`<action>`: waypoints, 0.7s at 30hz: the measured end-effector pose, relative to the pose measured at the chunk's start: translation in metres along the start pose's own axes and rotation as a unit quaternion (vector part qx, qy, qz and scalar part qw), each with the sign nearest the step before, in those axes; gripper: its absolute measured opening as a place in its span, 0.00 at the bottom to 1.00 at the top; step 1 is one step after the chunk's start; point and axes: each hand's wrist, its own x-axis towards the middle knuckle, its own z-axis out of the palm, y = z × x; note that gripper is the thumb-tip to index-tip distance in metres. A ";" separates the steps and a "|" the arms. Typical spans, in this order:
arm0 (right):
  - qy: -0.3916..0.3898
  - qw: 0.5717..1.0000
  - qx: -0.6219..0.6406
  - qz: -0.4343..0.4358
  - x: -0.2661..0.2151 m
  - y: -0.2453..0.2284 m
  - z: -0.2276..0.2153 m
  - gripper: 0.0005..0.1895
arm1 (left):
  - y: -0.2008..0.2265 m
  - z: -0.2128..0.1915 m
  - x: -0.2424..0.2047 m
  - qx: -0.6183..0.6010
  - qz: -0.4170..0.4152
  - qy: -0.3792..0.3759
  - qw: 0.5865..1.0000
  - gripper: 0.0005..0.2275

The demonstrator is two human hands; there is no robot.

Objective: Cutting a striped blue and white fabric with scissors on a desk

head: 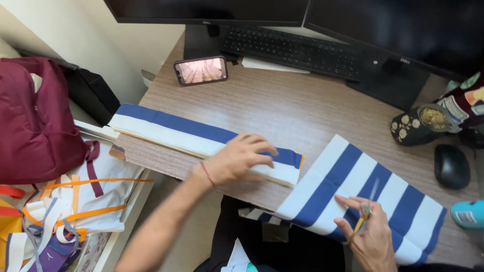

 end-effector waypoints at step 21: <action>-0.117 0.982 0.040 -0.142 0.109 -0.019 0.015 0.32 | -0.172 0.079 0.022 -0.014 -0.144 0.095 0.985 0.09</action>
